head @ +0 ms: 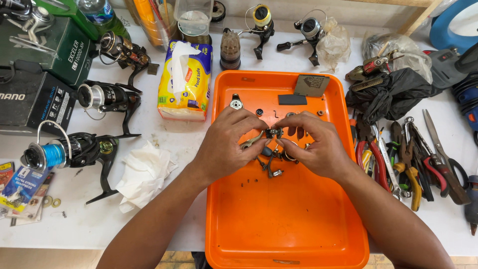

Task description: The person cleans disassembled fishing reel parts on an orange tray using a white tissue. They pick up small metal components one by one, wipe them, and place them back on the tray. The person also uses tweezers to handle a tiny part and wipes it with the tissue.

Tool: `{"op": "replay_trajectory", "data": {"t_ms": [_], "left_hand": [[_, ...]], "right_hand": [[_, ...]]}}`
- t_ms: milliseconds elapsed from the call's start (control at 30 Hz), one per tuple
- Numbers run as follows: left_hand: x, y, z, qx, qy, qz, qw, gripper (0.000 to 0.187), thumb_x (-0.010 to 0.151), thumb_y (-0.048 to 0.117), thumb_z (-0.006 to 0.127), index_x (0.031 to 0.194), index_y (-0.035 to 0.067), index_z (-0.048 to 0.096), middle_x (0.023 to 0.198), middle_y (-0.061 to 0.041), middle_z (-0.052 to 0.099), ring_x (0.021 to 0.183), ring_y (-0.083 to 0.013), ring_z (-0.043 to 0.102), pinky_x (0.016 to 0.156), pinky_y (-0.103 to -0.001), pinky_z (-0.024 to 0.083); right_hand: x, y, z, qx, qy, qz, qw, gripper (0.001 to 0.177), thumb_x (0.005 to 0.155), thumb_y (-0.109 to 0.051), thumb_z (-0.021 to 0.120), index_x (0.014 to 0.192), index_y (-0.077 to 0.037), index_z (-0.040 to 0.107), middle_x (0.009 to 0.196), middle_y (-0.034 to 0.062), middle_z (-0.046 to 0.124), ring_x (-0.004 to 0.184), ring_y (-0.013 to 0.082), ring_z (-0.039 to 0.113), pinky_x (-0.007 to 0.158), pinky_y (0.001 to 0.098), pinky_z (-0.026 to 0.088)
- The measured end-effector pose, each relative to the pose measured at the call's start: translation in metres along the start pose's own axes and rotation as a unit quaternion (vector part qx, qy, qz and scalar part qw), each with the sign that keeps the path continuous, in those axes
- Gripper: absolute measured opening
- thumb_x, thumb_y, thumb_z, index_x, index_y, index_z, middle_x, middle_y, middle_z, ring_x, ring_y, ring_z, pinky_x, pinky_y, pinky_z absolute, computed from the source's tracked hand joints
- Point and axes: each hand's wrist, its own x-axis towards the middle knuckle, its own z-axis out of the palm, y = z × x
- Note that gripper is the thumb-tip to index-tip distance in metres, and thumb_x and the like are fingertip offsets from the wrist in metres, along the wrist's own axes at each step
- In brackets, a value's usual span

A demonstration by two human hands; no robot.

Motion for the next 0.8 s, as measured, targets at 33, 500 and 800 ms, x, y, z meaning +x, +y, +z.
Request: {"op": "replay_trajectory", "data": {"t_ms": [33, 500, 800], "left_hand": [[0.0011, 0.0004, -0.0007, 0.000, 0.000, 0.001, 1.000, 0.016, 0.085, 0.022, 0.073, 0.101, 0.018, 0.070, 0.091, -0.003, 0.065, 0.091, -0.0252, 0.061, 0.083, -0.037, 0.050], [0.0031, 0.0020, -0.0043, -0.015, 0.019, -0.004, 1.000, 0.015, 0.085, 0.024, 0.074, 0.100, 0.021, 0.071, 0.099, -0.002, 0.066, 0.093, -0.0258, 0.061, 0.085, -0.038, 0.050], [0.0030, 0.0002, -0.0013, -0.002, 0.029, -0.003, 1.000, 0.016, 0.083, 0.022, 0.077, 0.098, 0.020, 0.072, 0.099, -0.003, 0.066, 0.092, -0.0261, 0.062, 0.085, -0.038, 0.050]], "right_hand": [[0.0002, 0.0010, -0.0008, 0.000, 0.001, 0.000, 1.000, 0.032, 0.080, -0.011, 0.079, 0.110, -0.006, 0.070, 0.080, 0.0095, 0.064, 0.071, 0.0185, 0.056, 0.062, 0.0322, 0.049], [-0.0019, 0.0077, 0.0003, -0.060, 0.006, -0.025, 0.998, 0.027, 0.079, -0.007, 0.075, 0.105, -0.008, 0.070, 0.090, 0.0064, 0.072, 0.075, 0.0213, 0.061, 0.062, 0.0303, 0.051], [-0.0012, 0.0074, -0.0058, -0.033, 0.062, 0.019, 0.997, 0.025, 0.082, -0.008, 0.077, 0.105, -0.005, 0.070, 0.089, 0.0094, 0.071, 0.073, 0.0196, 0.060, 0.061, 0.0282, 0.051]]}}
